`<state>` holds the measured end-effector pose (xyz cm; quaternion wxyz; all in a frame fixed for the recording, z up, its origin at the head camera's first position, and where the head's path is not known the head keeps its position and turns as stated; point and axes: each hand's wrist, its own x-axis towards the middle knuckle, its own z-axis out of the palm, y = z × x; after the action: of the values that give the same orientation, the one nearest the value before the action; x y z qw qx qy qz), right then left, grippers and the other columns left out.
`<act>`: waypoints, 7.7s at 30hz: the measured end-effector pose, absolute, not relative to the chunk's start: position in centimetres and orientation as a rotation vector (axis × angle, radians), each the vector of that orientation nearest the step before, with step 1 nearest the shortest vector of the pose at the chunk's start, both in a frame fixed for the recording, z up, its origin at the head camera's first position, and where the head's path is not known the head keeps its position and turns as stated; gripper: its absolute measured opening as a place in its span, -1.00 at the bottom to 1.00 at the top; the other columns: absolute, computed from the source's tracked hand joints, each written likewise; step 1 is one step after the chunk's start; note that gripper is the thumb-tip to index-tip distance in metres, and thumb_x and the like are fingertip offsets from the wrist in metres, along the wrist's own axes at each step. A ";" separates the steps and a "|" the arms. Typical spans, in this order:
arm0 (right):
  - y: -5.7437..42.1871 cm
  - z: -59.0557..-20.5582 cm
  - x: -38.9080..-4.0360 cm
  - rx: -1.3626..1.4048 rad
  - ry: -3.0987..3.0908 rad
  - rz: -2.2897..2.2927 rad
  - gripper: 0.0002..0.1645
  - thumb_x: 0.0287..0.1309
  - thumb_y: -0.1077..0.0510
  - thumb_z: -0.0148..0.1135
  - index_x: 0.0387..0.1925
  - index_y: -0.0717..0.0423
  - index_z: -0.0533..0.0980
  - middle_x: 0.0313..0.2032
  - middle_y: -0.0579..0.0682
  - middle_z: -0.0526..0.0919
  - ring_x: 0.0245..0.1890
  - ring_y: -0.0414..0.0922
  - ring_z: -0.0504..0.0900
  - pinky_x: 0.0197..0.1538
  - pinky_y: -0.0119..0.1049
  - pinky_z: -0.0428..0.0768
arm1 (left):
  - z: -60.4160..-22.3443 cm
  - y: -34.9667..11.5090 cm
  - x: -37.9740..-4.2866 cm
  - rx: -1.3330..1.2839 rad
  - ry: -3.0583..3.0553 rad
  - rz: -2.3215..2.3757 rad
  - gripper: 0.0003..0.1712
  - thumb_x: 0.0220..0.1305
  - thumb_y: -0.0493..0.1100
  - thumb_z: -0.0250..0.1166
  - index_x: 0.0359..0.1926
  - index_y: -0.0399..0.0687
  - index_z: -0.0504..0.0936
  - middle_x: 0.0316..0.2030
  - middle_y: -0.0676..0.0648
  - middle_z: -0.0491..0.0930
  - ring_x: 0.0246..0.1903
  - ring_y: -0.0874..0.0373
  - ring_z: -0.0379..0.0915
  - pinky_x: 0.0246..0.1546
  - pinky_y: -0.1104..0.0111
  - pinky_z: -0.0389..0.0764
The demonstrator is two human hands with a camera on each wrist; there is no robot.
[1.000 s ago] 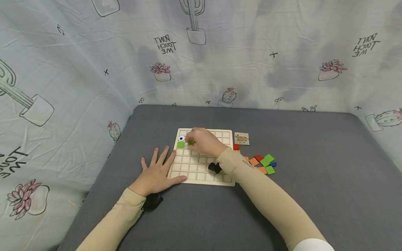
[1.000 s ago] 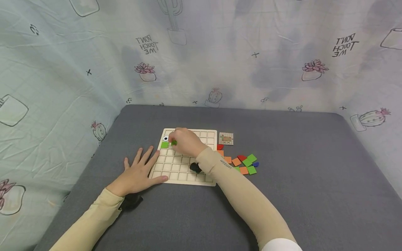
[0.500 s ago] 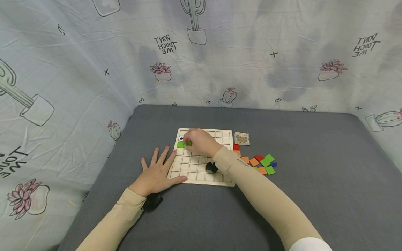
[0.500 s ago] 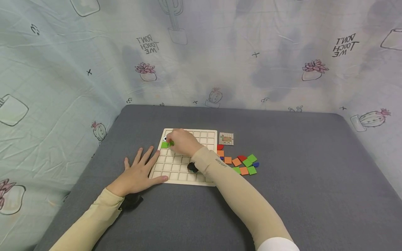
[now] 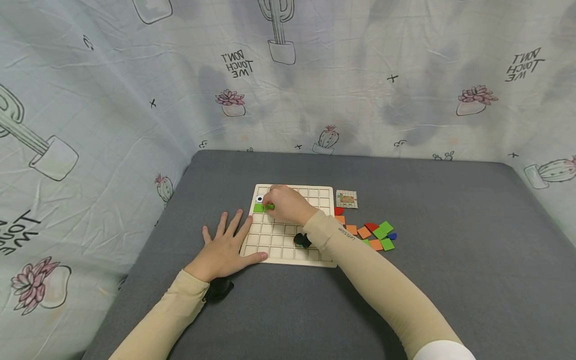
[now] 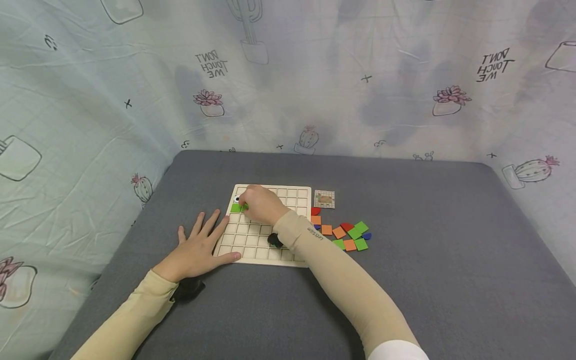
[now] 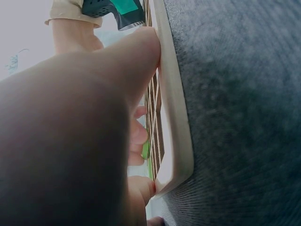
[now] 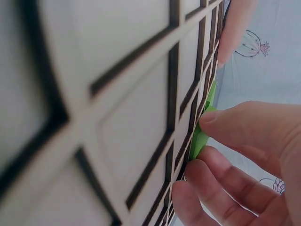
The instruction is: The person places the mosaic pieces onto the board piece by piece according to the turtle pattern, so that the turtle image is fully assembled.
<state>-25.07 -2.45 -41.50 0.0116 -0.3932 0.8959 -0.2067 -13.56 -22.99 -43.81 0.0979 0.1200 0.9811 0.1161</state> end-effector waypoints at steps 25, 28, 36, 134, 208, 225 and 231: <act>-2.0 -41.1 -24.5 -1.181 2.828 -0.607 -0.85 0.27 0.24 0.40 -0.15 0.06 0.79 -0.15 0.01 0.76 -0.25 -0.12 0.68 -0.18 -0.24 0.68 | -43.8 -23.0 -13.6 0.358 2.911 0.320 0.26 0.24 0.66 0.11 0.70 0.08 -0.04 0.68 -0.24 -0.18 0.62 -0.45 -0.38 0.24 -0.69 -0.24; -1.6 -40.8 -24.3 -1.154 2.841 -0.594 -0.82 0.26 0.22 0.42 -0.12 0.06 0.79 -0.15 0.01 0.75 -0.24 -0.11 0.69 -0.18 -0.21 0.69 | -43.8 -23.0 -13.6 0.357 2.911 0.323 0.27 0.24 0.67 0.11 0.70 0.08 -0.05 0.68 -0.24 -0.18 0.62 -0.45 -0.39 0.24 -0.69 -0.25; 0.0 -40.1 -23.5 -1.136 2.874 -0.556 -0.79 0.31 0.18 0.38 -0.06 0.04 0.78 -0.08 0.02 0.73 -0.20 -0.09 0.70 -0.20 -0.18 0.70 | -43.8 -23.0 -13.6 0.353 2.912 0.327 0.27 0.23 0.66 0.12 0.69 0.06 -0.03 0.67 -0.25 -0.16 0.61 -0.46 -0.37 0.24 -0.69 -0.24; 23.9 -42.3 -17.0 -0.845 3.114 -0.532 -0.64 0.14 0.40 0.45 0.00 0.14 0.73 -0.02 0.14 0.70 -0.06 0.11 0.71 -0.21 -0.02 0.70 | -43.7 -22.8 -13.6 0.359 2.911 0.367 0.27 0.23 0.67 0.11 0.69 0.04 0.01 0.67 -0.27 -0.15 0.61 -0.47 -0.38 0.23 -0.69 -0.26; 19.1 -40.6 -16.9 -1.001 3.039 -0.726 -0.82 0.18 0.33 0.46 -0.17 0.11 0.75 -0.14 0.00 0.65 -0.40 -0.17 0.56 -0.36 -0.32 0.55 | -44.0 -22.9 -13.8 0.358 2.894 0.364 0.27 0.24 0.67 0.10 0.70 0.08 -0.05 0.68 -0.24 -0.22 0.62 -0.45 -0.44 0.24 -0.69 -0.31; 12.0 -40.1 -17.8 -1.289 2.942 -0.830 -0.80 0.16 0.37 0.41 -0.18 0.11 0.74 -0.22 -0.05 0.64 -0.32 -0.16 0.55 -0.31 -0.35 0.55 | -43.8 -22.9 -13.6 0.351 2.896 0.367 0.27 0.24 0.64 0.13 0.70 0.04 -0.03 0.68 -0.25 -0.21 0.61 -0.47 -0.43 0.25 -0.68 -0.32; 10.2 -40.2 -18.0 -1.329 2.933 -0.797 -0.81 0.17 0.32 0.48 -0.17 0.10 0.74 -0.21 -0.04 0.67 -0.38 -0.17 0.62 -0.30 -0.37 0.57 | -43.6 -22.7 -13.6 0.350 2.886 0.364 0.27 0.24 0.64 0.14 0.70 0.04 -0.04 0.68 -0.25 -0.22 0.61 -0.47 -0.44 0.26 -0.67 -0.32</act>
<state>-18.02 10.24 -40.24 -0.0879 -0.3991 0.8807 -0.2394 -13.65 -22.71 -43.60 0.1056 0.1188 0.9795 0.1236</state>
